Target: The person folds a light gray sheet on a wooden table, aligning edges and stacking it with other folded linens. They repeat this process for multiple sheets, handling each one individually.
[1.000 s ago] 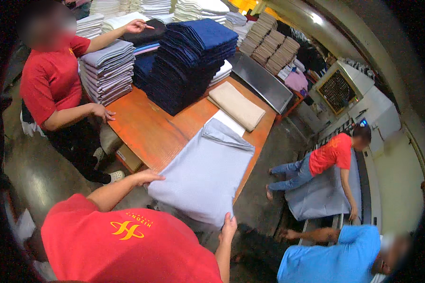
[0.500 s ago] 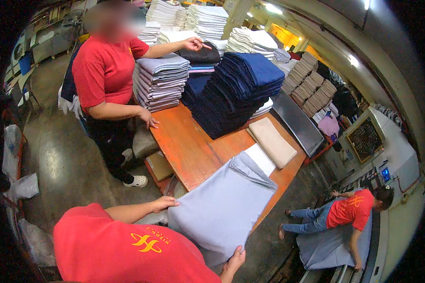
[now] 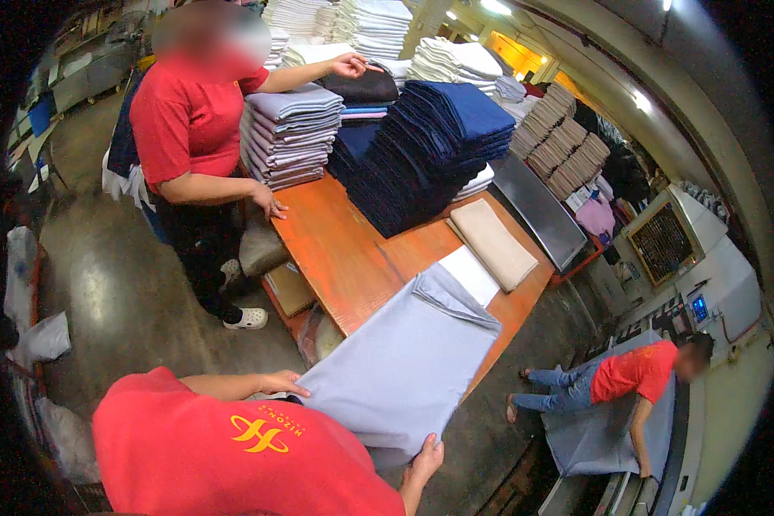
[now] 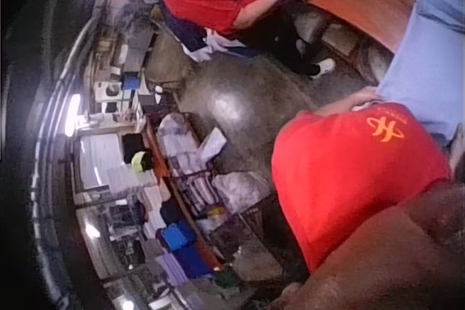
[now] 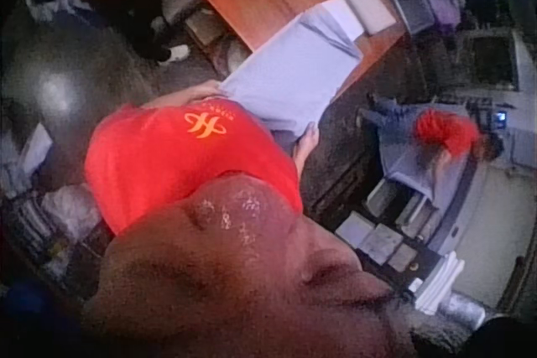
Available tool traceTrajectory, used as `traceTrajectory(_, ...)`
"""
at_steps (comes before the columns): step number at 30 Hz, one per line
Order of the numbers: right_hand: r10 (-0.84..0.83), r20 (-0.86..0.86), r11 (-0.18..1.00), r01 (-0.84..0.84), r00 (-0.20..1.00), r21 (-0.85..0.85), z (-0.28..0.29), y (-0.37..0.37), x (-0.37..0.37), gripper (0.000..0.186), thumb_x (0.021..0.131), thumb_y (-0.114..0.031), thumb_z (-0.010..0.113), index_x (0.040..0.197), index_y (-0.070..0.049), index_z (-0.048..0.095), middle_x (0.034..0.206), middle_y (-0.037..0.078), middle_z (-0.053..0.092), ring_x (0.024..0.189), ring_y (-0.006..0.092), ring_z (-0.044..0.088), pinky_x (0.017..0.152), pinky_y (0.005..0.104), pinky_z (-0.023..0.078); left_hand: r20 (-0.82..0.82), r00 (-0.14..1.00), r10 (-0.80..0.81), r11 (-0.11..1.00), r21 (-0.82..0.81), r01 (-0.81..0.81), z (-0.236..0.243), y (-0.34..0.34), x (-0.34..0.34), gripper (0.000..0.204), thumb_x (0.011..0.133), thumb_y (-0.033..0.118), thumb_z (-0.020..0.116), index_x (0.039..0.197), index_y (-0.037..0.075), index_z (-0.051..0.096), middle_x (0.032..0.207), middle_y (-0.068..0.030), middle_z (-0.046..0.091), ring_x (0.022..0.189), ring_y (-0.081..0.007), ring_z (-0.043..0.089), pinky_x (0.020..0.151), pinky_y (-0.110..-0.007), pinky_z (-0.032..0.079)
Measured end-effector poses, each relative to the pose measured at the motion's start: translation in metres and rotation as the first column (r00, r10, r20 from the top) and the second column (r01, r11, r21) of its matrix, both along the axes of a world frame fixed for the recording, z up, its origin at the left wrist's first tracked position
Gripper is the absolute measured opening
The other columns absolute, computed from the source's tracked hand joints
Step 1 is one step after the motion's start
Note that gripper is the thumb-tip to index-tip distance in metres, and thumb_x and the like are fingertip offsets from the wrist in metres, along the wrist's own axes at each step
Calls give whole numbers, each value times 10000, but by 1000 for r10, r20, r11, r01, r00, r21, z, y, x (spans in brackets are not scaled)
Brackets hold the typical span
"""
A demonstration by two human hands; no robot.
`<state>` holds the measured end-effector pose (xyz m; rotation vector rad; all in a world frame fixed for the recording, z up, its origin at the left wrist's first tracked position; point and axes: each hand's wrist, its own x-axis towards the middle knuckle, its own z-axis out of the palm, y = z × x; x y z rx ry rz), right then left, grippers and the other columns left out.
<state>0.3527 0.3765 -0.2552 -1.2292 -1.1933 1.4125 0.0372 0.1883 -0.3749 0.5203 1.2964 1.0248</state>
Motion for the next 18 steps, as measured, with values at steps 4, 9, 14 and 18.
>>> traceTrajectory(4, -52, -52, 998, 50, 997, -40, -9, 4, 1, 262, 924, -235, 582, 904, 24, 544, 846, 67, 579, 735, 155, 505, 677, 318, 433, 213, 968, 131, 990, 29, -140, 7, -1, 0, 454, 807, 284, 725, 1168, 35, 610, 1114, -28, 637, 1021, -127, 564, 911, -259, 415)
traceTrajectory(9, -60, -33, 997, 59, 998, -52, -19, 4, 4, 266, 928, -233, 568, 920, 31, 545, 853, 72, 578, 739, 158, 506, 686, 322, 436, 53, 991, 122, 990, 58, -125, 0, 10, -9, 438, 825, 265, 707, 1177, 28, 599, 1131, -22, 622, 1053, -131, 541, 948, -280, 393)
traceTrajectory(14, -2, 31, 999, 1, 1000, 44, -9, -2, -1, 272, 931, -235, 562, 922, 36, 541, 849, 64, 560, 753, 154, 496, 704, 323, 431, 41, 994, 99, 995, 16, -100, -5, 7, -4, 439, 832, 291, 701, 1179, 42, 599, 1126, -26, 621, 1043, -130, 538, 928, -280, 404)
traceTrajectory(18, -35, 144, 999, 39, 989, -22, 1, -4, -7, 298, 924, -254, 575, 942, 43, 556, 862, 67, 566, 772, 159, 498, 718, 323, 429, 156, 975, 155, 988, -35, -152, -5, -1, 5, 464, 810, 295, 727, 1175, 40, 596, 1092, -31, 635, 1014, -118, 550, 908, -266, 416)
